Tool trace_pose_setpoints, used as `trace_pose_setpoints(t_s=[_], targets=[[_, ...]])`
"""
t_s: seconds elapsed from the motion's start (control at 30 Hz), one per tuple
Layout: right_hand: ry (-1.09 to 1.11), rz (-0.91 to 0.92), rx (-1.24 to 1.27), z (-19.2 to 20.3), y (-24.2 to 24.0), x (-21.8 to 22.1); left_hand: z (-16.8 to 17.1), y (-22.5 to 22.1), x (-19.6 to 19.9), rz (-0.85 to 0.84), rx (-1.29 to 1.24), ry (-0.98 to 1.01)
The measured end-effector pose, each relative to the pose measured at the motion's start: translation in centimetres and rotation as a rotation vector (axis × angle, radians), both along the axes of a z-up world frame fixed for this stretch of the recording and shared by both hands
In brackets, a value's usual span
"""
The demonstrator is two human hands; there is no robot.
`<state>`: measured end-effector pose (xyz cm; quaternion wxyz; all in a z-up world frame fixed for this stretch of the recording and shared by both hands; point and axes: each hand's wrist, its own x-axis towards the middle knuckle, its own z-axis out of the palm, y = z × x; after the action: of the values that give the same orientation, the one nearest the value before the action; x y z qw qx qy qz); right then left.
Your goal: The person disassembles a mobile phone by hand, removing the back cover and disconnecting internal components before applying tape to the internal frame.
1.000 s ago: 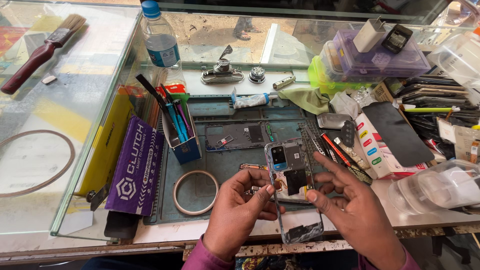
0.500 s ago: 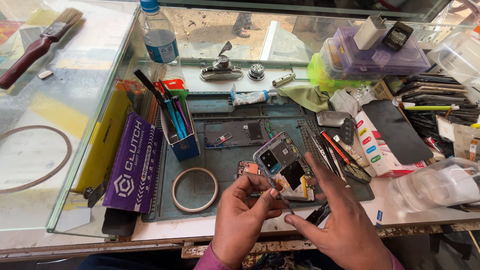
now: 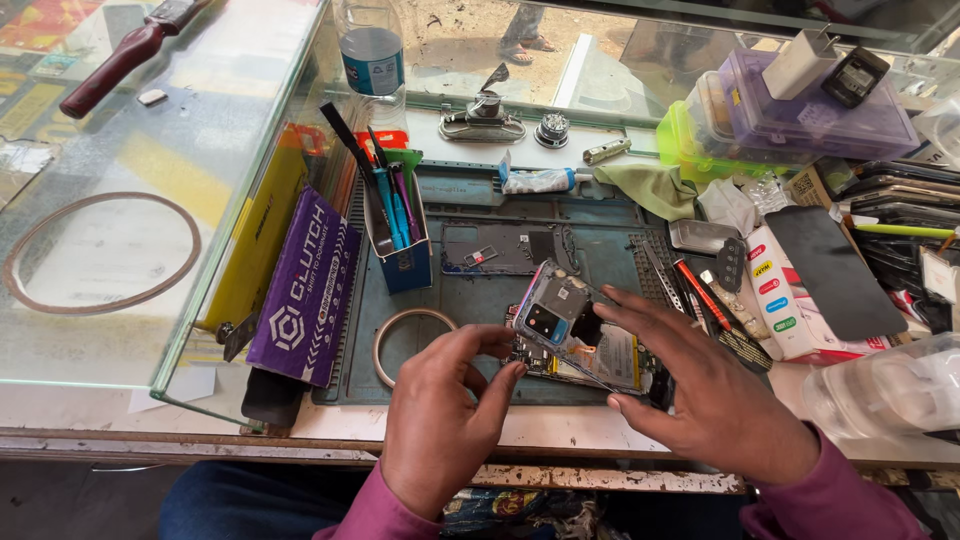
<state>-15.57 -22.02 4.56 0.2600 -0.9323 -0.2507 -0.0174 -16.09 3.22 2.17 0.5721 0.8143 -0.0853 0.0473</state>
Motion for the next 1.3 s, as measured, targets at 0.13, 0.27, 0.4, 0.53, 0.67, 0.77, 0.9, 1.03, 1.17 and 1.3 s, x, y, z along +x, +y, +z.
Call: trace_pose_setpoints(t_s=[0.13,0.27,0.4,0.53,0.67,0.77,0.9,1.03,1.17,1.3], targets=[[0.050,0.096,-0.006,-0.1,-0.1,1.0,-0.9,0.1,0.0,0.037,0.084,-0.051],[0.074,0.132,-0.032,-0.3,-0.2,1.6,-1.6,0.7,0.2,0.048,0.181,-0.128],[0.102,0.189,-0.077,-1.1,-0.5,1.9,-1.4,1.6,0.0,-0.022,0.256,-0.203],[0.129,0.216,-0.110,-1.8,-0.9,2.1,-0.8,1.6,0.6,-0.089,0.362,-0.253],[0.189,0.192,-0.151,-1.9,-1.4,2.4,-0.4,1.5,2.0,-0.186,0.518,-0.221],[0.133,0.267,-0.160,-2.0,-1.6,3.0,-0.7,1.4,3.2,-0.246,0.580,-0.294],[0.169,0.277,-0.149,-2.3,-2.0,3.3,-1.6,1.4,4.5,-0.312,0.609,-0.275],[0.201,0.283,-0.133,-2.4,-2.2,3.2,-2.1,1.5,5.6,-0.364,0.583,-0.208],[0.204,0.301,-0.109,-2.1,-2.4,3.4,-2.6,1.5,6.1,-0.400,0.558,-0.178],[0.193,0.316,-0.080,-1.9,-2.5,3.5,-2.4,1.7,6.4,-0.446,0.480,-0.199]])
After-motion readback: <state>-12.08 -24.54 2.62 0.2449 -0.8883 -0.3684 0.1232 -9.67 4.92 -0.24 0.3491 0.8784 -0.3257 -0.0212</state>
